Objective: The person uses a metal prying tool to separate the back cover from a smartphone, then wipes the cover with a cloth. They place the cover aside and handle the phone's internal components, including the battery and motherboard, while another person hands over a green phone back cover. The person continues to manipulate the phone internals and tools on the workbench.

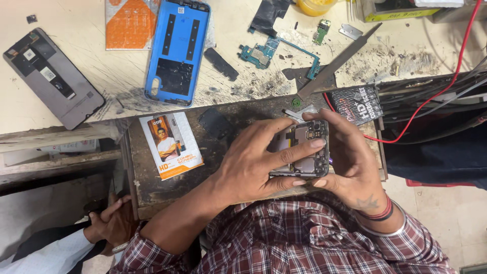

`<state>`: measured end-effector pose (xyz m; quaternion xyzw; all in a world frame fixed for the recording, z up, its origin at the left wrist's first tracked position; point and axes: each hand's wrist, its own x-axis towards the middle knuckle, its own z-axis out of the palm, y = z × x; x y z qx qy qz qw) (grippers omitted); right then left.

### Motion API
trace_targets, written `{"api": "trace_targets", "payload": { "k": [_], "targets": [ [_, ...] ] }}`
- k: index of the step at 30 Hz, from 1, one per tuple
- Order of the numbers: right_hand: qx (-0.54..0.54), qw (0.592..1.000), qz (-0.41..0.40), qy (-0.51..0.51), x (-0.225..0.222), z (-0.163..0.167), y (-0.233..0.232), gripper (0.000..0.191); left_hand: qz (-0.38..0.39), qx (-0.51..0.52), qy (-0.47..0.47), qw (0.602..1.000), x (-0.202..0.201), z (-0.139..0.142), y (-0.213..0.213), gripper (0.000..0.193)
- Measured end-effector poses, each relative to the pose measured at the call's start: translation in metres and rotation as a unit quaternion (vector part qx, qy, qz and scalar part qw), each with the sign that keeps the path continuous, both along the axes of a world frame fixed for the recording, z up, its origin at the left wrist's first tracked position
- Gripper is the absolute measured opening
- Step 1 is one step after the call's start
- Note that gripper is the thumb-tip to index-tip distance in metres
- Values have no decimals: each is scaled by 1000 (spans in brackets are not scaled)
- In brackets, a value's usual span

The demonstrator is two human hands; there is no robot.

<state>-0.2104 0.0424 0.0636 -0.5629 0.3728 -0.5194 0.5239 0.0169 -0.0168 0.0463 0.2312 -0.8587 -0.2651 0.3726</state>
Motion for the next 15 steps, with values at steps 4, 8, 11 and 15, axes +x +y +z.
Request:
{"api": "trace_targets", "payload": {
  "k": [4, 8, 11, 15],
  "targets": [
    [18, 1000, -2, -11, 1, 0, -1, 104, 6, -4, -5, 1000, -1, -4, 2, 63],
    [22, 1000, -16, 12, -1, -2, -1, 105, 4, -7, -12, 1000, -3, -12, 4, 62],
    [27, 999, -25, 32, -4, -5, -3, 103, 10, -27, -14, 999, -11, -17, 2, 66],
    [17, 997, -32, 67, -7, -14, -7, 103, 18, -26, -19, 999, -12, -23, 0, 65]
  ]
}}
